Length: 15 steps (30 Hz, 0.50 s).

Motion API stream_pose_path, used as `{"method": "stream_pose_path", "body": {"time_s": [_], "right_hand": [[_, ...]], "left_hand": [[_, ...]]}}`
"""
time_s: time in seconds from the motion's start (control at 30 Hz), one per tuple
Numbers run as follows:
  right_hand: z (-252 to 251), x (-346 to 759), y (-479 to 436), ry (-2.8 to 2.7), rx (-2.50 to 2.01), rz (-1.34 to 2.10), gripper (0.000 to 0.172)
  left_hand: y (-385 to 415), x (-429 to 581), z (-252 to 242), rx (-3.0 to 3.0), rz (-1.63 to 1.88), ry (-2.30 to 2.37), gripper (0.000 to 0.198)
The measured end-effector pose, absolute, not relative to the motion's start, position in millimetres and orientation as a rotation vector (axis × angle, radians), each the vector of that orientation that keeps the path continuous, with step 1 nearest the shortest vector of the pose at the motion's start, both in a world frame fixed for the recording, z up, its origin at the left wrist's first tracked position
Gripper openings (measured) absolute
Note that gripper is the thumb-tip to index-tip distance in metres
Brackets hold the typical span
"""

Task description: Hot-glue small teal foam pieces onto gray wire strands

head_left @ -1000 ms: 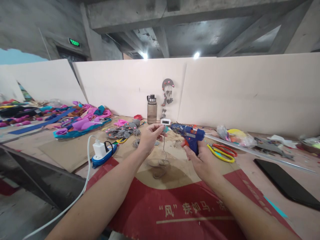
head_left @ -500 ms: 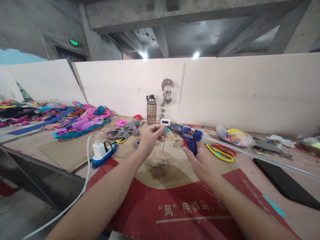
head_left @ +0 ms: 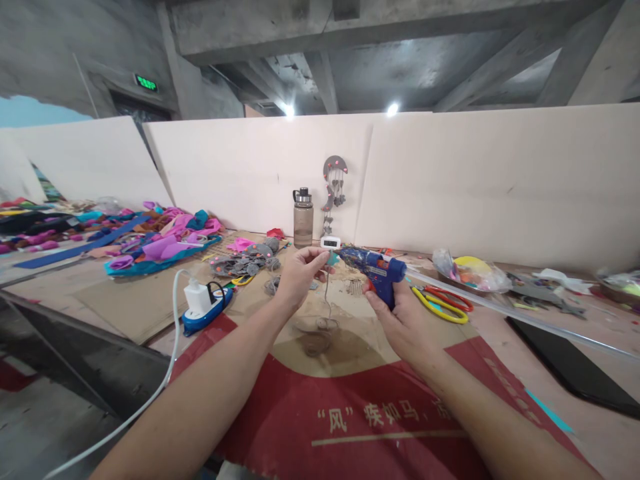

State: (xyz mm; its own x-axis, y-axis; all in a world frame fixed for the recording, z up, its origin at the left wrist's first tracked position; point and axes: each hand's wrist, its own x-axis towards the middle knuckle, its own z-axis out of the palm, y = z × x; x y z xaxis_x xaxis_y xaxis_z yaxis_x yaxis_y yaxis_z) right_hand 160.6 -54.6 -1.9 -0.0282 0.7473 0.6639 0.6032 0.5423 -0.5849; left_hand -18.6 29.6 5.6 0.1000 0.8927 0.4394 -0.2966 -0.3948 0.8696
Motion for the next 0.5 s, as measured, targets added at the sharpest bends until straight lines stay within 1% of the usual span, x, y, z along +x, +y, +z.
{"method": "stream_pose_path", "body": {"time_s": [0.5], "right_hand": [[-6.0, 161.6, -51.6, -1.713, -1.146, 0.188, 0.029]], "left_hand": [[28.6, -18.7, 6.6, 1.361, 1.491, 0.663, 0.03]]}}
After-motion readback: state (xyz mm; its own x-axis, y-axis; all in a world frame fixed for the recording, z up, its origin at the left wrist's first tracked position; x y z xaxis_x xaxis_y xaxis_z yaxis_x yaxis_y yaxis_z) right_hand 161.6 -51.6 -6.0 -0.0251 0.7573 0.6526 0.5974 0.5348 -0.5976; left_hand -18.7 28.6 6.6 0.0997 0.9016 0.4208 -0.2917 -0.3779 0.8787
